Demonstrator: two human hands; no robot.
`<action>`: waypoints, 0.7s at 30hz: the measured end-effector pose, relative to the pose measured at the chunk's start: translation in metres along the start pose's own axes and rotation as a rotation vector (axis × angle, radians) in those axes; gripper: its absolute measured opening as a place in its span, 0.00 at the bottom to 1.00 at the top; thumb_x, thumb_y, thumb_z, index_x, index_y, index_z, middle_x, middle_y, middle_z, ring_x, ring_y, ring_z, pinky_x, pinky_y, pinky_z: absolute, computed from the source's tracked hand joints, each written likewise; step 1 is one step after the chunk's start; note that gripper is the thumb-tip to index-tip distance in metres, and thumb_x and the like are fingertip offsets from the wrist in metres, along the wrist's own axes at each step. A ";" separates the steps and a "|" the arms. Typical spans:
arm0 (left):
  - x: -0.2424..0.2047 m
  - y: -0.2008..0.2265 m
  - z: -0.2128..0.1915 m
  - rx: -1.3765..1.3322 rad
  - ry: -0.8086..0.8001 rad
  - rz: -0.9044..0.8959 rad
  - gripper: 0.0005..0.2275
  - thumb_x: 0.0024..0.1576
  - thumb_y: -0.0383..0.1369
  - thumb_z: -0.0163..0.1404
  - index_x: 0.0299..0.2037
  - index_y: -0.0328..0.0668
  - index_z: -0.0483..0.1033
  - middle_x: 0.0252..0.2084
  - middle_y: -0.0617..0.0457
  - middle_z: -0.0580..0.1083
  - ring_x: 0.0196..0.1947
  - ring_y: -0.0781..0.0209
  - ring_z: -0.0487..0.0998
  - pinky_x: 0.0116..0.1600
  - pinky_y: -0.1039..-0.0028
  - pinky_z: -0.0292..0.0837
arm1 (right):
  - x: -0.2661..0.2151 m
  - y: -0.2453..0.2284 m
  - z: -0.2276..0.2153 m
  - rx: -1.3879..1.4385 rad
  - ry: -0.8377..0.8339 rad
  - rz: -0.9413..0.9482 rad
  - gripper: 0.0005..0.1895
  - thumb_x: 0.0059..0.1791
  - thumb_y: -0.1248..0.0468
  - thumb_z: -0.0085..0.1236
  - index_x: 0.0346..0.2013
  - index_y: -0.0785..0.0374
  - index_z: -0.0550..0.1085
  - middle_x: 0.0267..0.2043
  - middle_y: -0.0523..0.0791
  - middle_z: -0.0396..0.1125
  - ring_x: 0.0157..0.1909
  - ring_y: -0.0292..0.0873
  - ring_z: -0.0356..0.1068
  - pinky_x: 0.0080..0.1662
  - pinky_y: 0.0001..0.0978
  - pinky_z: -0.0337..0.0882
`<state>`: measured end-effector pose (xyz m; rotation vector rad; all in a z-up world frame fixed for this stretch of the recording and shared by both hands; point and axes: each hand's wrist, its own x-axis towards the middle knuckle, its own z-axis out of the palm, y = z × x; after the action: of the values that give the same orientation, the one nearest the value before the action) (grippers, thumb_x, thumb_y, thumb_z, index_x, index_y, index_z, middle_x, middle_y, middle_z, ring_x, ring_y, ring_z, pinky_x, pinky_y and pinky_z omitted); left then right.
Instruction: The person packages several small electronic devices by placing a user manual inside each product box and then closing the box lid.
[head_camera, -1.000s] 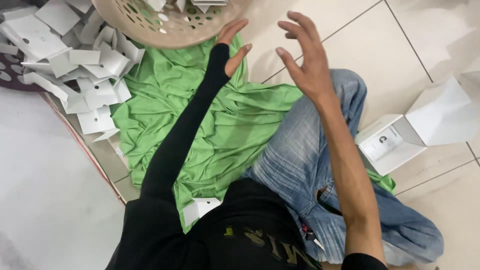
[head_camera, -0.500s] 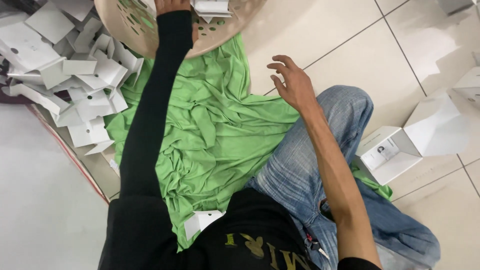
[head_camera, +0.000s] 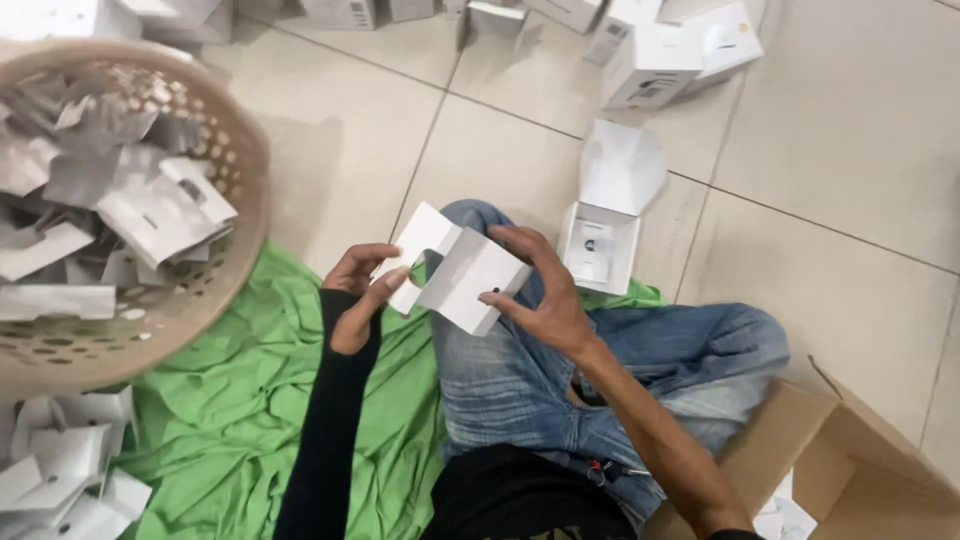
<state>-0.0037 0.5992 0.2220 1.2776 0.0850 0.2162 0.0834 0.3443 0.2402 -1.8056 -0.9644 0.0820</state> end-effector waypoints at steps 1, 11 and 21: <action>0.008 -0.009 0.022 -0.107 0.025 -0.090 0.13 0.61 0.20 0.52 0.55 0.29 0.71 0.50 0.45 0.76 0.42 0.61 0.77 0.39 0.72 0.75 | -0.017 0.011 -0.012 0.008 0.058 0.207 0.42 0.48 0.62 0.72 0.73 0.53 0.61 0.74 0.47 0.58 0.77 0.52 0.61 0.73 0.48 0.67; 0.035 -0.150 0.151 -0.362 -0.410 -0.195 0.37 0.55 0.24 0.60 0.71 0.37 0.50 0.63 0.38 0.68 0.60 0.48 0.75 0.63 0.59 0.75 | -0.103 0.079 -0.097 0.504 0.577 0.595 0.26 0.52 0.68 0.58 0.65 0.64 0.69 0.65 0.52 0.67 0.56 0.45 0.73 0.51 0.37 0.81; 0.156 -0.178 0.169 0.856 -0.756 0.219 0.21 0.57 0.36 0.62 0.61 0.52 0.74 0.50 0.50 0.80 0.45 0.54 0.81 0.52 0.66 0.78 | -0.093 0.142 -0.150 -0.082 0.108 0.556 0.21 0.48 0.65 0.64 0.56 0.55 0.76 0.56 0.45 0.71 0.55 0.45 0.74 0.51 0.37 0.79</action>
<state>0.2001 0.4247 0.1097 2.1451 -0.6790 -0.1545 0.1722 0.1526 0.1598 -2.0873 -0.3735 0.2900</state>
